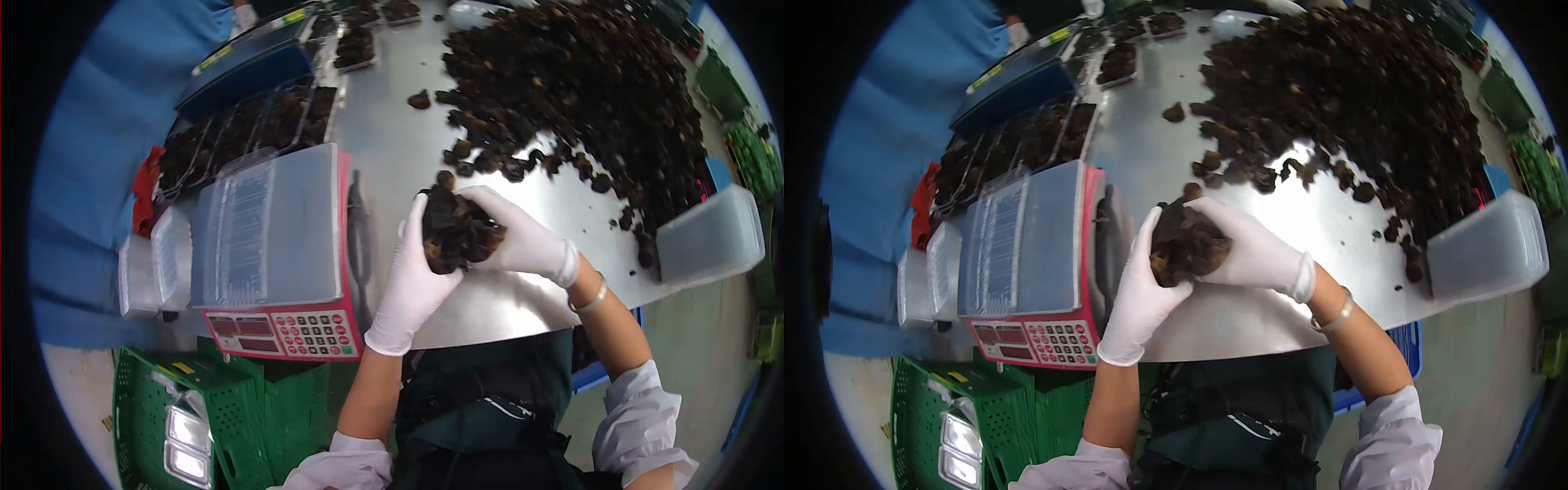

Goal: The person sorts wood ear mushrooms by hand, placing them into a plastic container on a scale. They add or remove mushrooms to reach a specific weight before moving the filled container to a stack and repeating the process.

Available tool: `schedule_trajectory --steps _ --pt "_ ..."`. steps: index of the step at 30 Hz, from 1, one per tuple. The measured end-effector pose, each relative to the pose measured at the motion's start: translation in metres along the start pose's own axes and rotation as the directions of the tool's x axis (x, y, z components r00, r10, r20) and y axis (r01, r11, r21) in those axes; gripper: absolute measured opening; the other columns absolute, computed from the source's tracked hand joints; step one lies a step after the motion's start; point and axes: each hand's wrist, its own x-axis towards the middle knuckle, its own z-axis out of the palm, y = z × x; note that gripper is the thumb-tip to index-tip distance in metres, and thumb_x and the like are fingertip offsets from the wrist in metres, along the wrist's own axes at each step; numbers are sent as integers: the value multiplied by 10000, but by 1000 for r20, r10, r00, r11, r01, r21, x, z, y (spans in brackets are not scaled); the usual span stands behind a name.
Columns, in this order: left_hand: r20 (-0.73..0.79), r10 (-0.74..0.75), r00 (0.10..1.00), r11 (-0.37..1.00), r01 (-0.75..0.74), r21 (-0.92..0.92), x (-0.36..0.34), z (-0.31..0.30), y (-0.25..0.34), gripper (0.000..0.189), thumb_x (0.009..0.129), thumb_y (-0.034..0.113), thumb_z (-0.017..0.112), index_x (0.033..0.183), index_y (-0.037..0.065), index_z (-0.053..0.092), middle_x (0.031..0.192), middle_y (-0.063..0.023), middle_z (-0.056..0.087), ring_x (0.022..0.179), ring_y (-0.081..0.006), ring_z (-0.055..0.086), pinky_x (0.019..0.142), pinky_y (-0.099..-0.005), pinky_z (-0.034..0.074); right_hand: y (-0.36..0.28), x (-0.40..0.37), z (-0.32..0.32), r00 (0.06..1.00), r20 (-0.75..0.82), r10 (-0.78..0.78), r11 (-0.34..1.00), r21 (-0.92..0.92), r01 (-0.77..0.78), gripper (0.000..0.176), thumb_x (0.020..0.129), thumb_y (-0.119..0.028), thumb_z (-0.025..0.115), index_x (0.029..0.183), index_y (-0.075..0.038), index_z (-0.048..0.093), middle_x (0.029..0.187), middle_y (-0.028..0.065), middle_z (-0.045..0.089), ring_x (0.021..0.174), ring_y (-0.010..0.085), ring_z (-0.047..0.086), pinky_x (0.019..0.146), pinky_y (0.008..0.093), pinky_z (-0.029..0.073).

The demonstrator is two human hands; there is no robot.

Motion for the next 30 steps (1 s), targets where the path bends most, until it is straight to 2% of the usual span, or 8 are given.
schedule_trajectory --steps 7,9,11,17,19,20,23,30 --pt "-286 148 947 986 -118 118 -13 -94 52 920 730 -108 699 1553 44 316 1441 -164 496 1328 -256 517 1119 -364 420 -79 100 20 950 167 -265 961 -42 275 671 688 -45 829 1285 -21 525 1169 169 596 1113 306 603 992 369 481" --pt "-383 127 915 990 -92 107 -15 -133 50 880 763 -99 697 1547 37 321 1400 -144 534 1279 -234 557 1095 -346 438 -95 145 46 912 342 -227 974 92 208 769 732 55 803 1404 -45 445 1276 60 577 1210 148 543 1057 306 454" --pt "-444 74 893 997 -66 32 -21 -171 43 870 772 -89 707 1542 23 319 1395 -144 537 1269 -227 561 1082 -345 445 -115 185 76 871 473 -134 986 153 68 727 763 67 778 1394 -39 432 1294 60 564 1228 150 538 1070 307 462" --pt "-513 33 858 888 210 408 -34 -232 2 965 724 33 785 1534 -24 263 1336 -282 487 1253 -424 532 1062 -437 448 -83 269 143 781 517 -351 904 -29 426 839 694 -183 880 1417 -18 488 1233 170 642 1084 240 651 896 340 566" --pt "-483 -109 869 876 313 367 -41 -229 -1 970 728 19 772 1561 4 275 1390 -240 477 1251 -351 537 1076 -376 423 -82 279 145 720 687 -96 986 -35 165 831 703 -194 869 1419 -12 488 1208 148 651 1030 213 659 778 319 593" --pt "-501 -138 854 881 337 333 -43 -225 4 960 737 14 758 1565 10 271 1398 -230 471 1230 -341 541 1060 -375 434 -84 283 139 693 721 4 992 -88 86 785 784 -114 827 1473 -67 452 1167 99 640 1087 195 604 981 314 502" --pt "-517 -103 850 871 328 365 -57 -216 8 946 751 7 735 1574 27 268 1435 -211 447 1194 -320 550 1034 -371 452 -102 291 121 647 735 202 979 -175 -106 752 789 -101 817 1457 -74 473 1090 67 635 985 163 601 916 306 521" --pt "-520 -2 854 772 332 542 -89 -216 27 894 760 21 734 1562 96 346 1544 -187 377 1320 -327 499 1103 -402 409 -102 309 112 787 611 85 948 -292 124 693 715 -55 787 1371 -26 566 1260 147 650 1041 228 644 901 319 532"
